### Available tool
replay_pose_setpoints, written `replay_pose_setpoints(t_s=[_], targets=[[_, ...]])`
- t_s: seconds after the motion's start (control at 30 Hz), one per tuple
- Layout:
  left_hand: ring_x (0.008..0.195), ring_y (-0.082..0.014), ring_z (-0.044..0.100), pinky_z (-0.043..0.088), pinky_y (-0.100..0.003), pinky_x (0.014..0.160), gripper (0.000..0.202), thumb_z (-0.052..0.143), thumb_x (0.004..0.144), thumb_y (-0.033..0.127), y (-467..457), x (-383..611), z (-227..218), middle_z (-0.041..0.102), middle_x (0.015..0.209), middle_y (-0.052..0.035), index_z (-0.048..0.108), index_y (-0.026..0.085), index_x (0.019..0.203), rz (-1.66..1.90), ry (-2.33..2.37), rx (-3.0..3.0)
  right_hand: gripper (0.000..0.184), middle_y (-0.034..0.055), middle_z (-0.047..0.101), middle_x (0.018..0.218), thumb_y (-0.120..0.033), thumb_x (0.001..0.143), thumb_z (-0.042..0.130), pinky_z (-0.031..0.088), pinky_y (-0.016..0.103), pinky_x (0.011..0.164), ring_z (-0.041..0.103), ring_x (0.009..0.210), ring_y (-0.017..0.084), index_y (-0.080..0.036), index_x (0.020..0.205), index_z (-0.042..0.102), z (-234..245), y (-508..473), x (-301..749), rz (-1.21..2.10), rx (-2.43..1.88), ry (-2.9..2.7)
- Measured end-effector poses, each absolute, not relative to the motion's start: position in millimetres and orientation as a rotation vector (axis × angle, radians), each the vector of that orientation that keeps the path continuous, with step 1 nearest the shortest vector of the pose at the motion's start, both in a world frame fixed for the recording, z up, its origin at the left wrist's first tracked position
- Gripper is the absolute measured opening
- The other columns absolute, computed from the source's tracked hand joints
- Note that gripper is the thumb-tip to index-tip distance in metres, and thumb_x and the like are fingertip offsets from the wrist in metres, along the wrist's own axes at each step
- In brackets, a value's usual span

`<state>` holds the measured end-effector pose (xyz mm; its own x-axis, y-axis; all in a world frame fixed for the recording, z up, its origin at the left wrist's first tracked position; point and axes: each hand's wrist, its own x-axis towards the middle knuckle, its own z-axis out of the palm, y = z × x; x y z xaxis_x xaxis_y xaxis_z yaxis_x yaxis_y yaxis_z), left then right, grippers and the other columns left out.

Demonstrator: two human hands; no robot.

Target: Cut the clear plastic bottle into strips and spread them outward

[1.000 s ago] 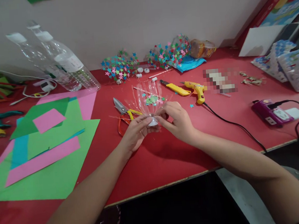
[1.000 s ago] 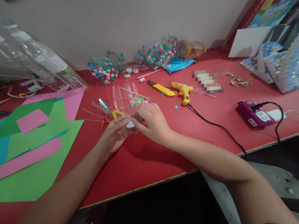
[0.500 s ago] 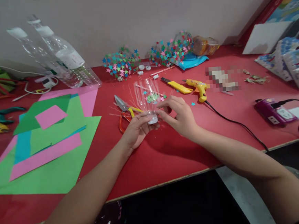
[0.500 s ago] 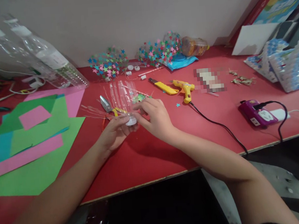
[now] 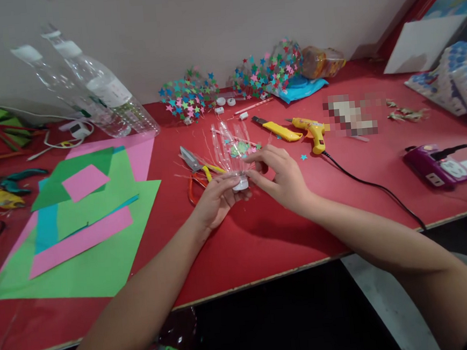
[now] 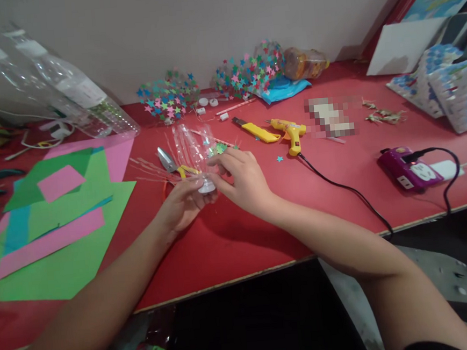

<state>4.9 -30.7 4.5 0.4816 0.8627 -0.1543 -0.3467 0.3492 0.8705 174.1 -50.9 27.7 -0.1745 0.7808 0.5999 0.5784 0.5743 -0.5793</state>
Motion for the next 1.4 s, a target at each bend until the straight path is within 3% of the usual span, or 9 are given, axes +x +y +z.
replay_pose_setpoints(t_s=[0.4,0.67,0.93,1.17,1.4], targets=[[0.056,-0.0115,0.059,0.048,-0.024,0.055,0.017,0.073,0.069,0.027,-31.5,5.6,1.9,0.065,0.064,-0.0024,0.069,0.012,0.075,0.879,0.734,0.9,0.006,-0.0019,0.054,0.074,-0.016,0.085,0.059,0.04,0.03,0.074,0.053,0.071,0.014,-0.018,0.09,0.062,30.8,-53.3,172.8,0.3,-1.146,-1.794],[0.059,-0.0121,0.063,0.051,-0.023,0.057,0.022,0.075,0.069,0.026,-32.3,6.6,-1.5,0.068,0.068,-0.0025,0.069,0.011,0.084,0.922,0.755,0.945,0.011,-0.0008,0.055,0.079,-0.018,0.085,0.06,0.041,0.031,0.073,0.052,0.071,0.013,-0.019,0.096,0.06,29.6,-52.3,172.4,0.361,-1.164,-1.771],[0.057,-0.0121,0.063,0.051,-0.024,0.057,0.021,0.076,0.066,0.027,-31.9,6.7,0.3,0.068,0.066,-0.0025,0.069,0.011,0.08,0.935,0.786,0.943,0.024,-0.0009,0.052,0.083,-0.021,0.084,0.062,0.044,0.032,0.074,0.051,0.07,0.013,-0.02,0.107,0.056,28.9,-52.1,171.9,0.392,-1.155,-1.746],[0.056,-0.0123,0.063,0.051,-0.023,0.056,0.019,0.076,0.066,0.026,-32.9,6.0,0.6,0.068,0.063,-0.0032,0.069,0.011,0.076,0.895,0.738,0.935,0.009,-0.0032,0.052,0.075,-0.02,0.084,0.063,0.042,0.029,0.068,0.049,0.066,0.01,-0.02,0.084,0.054,29.1,-52.0,170.8,0.402,-1.125,-1.685],[0.059,-0.0137,0.065,0.052,-0.025,0.058,0.023,0.073,0.07,0.027,-31.4,3.3,-0.9,0.073,0.074,-0.0069,0.07,0.012,0.087,0.856,0.726,0.888,0.016,-0.0036,0.051,0.07,-0.022,0.086,0.063,0.043,0.027,0.064,0.048,0.065,0.011,-0.021,0.076,0.05,29.5,-50.5,170.2,0.484,-1.1,-1.567]])
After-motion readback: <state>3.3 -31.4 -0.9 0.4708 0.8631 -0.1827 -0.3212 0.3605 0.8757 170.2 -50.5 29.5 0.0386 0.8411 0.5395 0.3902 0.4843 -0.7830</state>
